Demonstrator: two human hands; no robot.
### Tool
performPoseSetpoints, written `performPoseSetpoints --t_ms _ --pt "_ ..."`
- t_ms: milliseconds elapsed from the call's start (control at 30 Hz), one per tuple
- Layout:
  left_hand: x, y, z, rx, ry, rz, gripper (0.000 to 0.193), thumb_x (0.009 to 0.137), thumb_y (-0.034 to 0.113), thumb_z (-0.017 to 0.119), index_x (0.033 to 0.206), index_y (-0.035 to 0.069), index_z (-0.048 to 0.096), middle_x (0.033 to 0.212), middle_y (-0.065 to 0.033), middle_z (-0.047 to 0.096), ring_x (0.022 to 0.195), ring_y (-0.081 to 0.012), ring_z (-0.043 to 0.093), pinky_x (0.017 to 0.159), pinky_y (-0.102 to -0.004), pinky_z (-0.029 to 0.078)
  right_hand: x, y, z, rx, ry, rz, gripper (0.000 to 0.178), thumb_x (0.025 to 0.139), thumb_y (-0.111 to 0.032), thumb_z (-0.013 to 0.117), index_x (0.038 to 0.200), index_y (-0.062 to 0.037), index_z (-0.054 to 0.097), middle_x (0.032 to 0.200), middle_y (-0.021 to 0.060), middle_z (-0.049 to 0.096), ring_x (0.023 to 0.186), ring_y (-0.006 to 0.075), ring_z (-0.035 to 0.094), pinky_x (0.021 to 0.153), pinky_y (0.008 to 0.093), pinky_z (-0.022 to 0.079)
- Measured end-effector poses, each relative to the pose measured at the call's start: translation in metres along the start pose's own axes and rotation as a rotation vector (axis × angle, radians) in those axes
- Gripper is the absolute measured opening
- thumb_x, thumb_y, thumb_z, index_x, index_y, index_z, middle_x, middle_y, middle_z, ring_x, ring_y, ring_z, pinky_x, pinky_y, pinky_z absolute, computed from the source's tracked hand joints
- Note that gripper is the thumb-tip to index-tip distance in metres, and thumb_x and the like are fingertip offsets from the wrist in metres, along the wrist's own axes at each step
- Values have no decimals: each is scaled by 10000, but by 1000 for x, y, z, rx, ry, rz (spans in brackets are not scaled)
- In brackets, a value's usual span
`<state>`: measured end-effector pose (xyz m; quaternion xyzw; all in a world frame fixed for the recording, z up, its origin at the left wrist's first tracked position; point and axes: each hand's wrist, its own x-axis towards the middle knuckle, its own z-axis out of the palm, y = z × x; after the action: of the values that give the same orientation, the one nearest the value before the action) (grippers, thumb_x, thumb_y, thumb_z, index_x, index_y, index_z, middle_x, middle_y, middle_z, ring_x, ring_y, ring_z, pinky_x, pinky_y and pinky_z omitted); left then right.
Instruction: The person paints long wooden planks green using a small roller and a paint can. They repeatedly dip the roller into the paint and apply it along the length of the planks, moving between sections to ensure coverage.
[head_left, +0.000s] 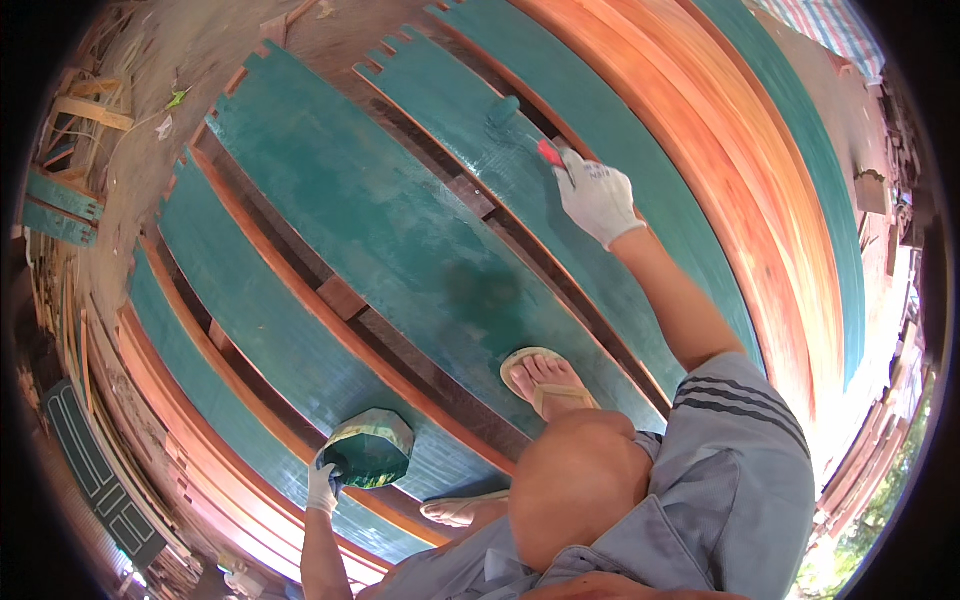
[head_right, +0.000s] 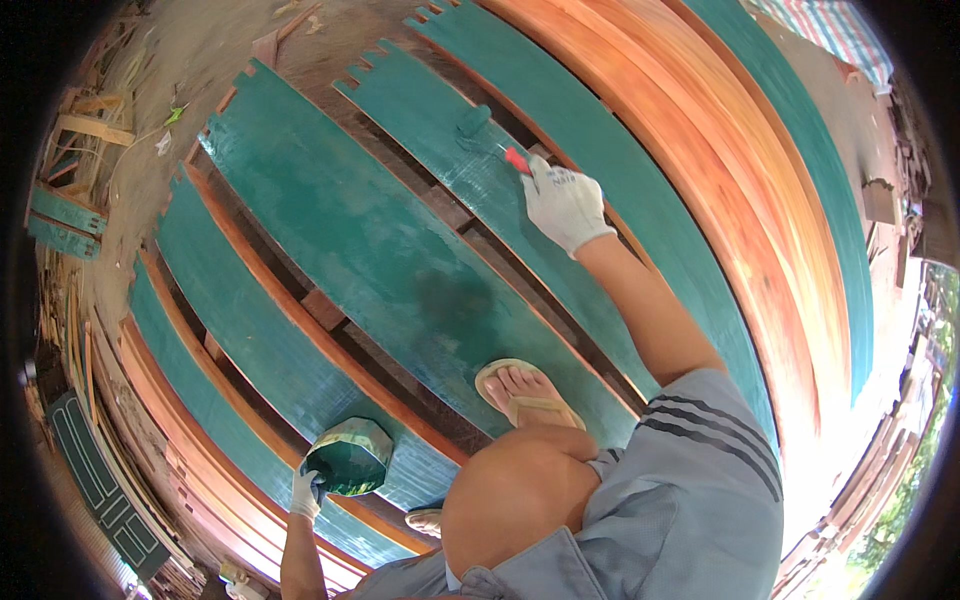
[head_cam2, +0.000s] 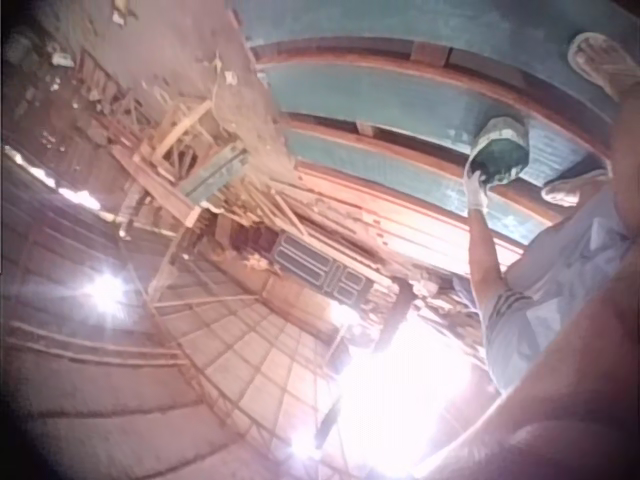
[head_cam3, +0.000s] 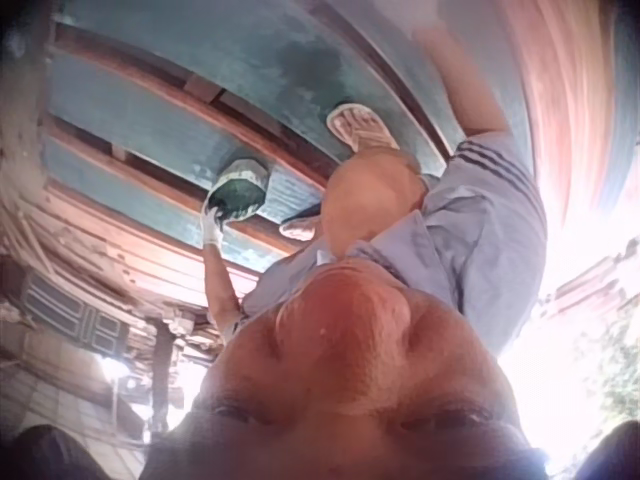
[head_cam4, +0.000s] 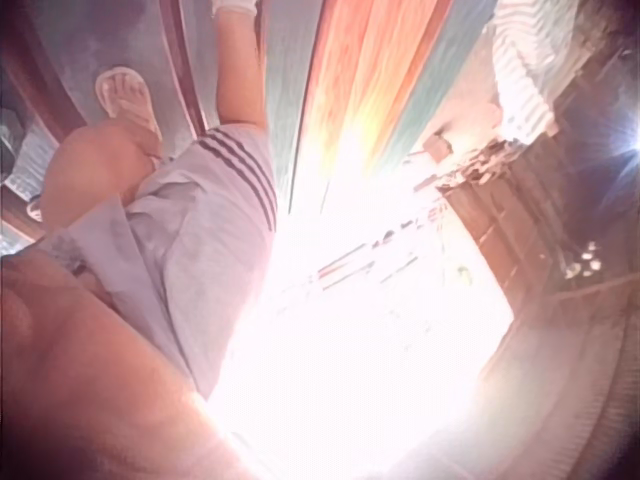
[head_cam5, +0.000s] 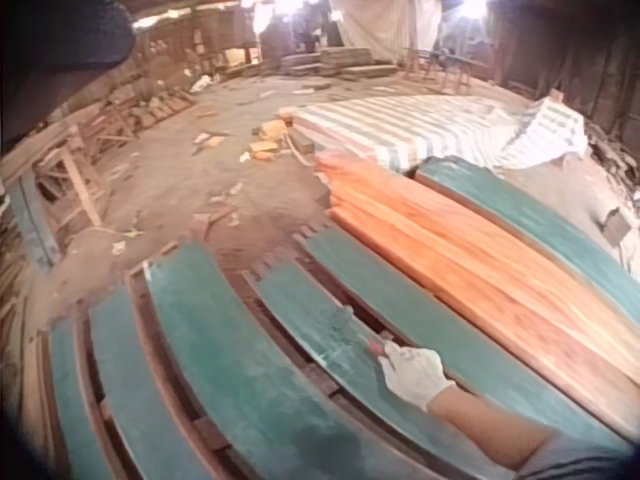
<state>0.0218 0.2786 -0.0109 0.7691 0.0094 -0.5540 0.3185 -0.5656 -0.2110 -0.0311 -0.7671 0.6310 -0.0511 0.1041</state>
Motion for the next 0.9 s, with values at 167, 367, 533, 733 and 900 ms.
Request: performPoseSetpoints --t_ms 167,367,533,733,900 --pt "0 13 10 -39 -47 -12 471 887 -9 585 1353 -1 655 1166 -133 743 993 -261 745 878 -382 644 71 -10 7 46 118 -39 333 1105 -349 503 1292 -103 626 914 175 772 860 394 750 749 543 578" --pt "2 6 3 -55 -86 -20 475 901 8 600 1374 9 644 1223 -147 732 1072 -295 735 935 -435 639 55 -6 10 33 26 -39 316 1110 -346 472 1205 -81 615 935 198 778 881 407 762 769 549 590" --pt "1 -1 0 -59 -69 -29 514 897 17 595 1411 5 624 1264 -156 720 1098 -301 729 951 -431 634 -52 20 -17 31 -205 170 377 1099 -342 506 1377 -118 628 1041 238 763 981 442 731 839 558 563" --pt "-2 6 21 13 -123 36 495 945 70 580 1433 9 640 1166 -64 743 965 -146 721 856 -321 627 -105 27 -25 118 -45 140 317 1089 -334 567 1231 -65 657 940 218 762 907 431 738 776 544 548" --pt "-1 -8 -7 -13 -65 -40 562 958 5 537 1516 52 595 1053 8 688 751 -77 587 704 -317 613 -94 -43 -28 369 -8 -111 283 1050 -239 658 1248 -39 695 1021 214 763 934 420 741 815 493 571"
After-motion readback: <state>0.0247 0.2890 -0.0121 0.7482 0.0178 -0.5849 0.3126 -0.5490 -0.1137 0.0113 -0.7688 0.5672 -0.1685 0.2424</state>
